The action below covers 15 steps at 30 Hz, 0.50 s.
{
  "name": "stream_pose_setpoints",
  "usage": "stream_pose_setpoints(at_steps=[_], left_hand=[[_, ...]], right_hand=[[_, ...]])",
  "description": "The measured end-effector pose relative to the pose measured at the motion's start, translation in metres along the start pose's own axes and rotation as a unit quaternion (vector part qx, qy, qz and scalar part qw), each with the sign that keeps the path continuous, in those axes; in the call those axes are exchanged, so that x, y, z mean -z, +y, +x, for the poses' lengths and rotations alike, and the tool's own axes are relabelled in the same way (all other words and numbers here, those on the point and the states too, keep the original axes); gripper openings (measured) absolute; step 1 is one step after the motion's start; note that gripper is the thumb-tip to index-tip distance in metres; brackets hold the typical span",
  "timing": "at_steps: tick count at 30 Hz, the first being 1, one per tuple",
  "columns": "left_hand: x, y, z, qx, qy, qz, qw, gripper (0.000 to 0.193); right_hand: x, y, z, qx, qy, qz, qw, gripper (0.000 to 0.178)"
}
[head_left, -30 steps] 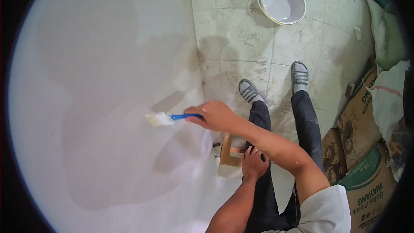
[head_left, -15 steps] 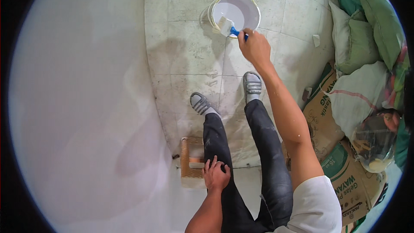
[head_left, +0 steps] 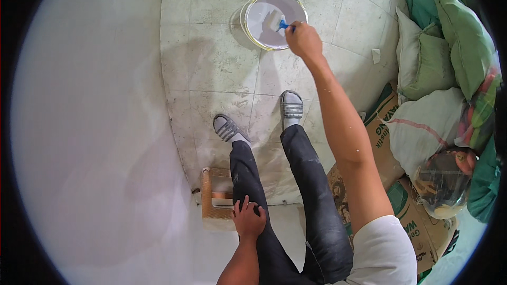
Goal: The person paints a wall with white paint using a paint brush.
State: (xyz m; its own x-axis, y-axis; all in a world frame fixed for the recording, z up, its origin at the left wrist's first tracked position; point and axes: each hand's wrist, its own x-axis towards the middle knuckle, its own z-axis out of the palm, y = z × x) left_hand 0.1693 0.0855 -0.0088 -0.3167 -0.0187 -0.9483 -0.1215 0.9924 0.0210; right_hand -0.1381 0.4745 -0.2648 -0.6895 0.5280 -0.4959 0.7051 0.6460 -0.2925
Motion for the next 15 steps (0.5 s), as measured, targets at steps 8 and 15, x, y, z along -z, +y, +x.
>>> stream_pose_setpoints(at_steps=[8,15], left_hand=[[-0.003,0.006,0.002,0.005,-0.025,0.033,0.999,0.034],[-0.003,0.004,0.001,0.001,-0.002,0.03,1.0,0.027]], right_hand=[[-0.034,-0.005,0.016,0.001,-0.037,-0.005,0.999,0.035],[-0.042,0.003,0.007,0.015,-0.035,0.002,0.999,0.035]])
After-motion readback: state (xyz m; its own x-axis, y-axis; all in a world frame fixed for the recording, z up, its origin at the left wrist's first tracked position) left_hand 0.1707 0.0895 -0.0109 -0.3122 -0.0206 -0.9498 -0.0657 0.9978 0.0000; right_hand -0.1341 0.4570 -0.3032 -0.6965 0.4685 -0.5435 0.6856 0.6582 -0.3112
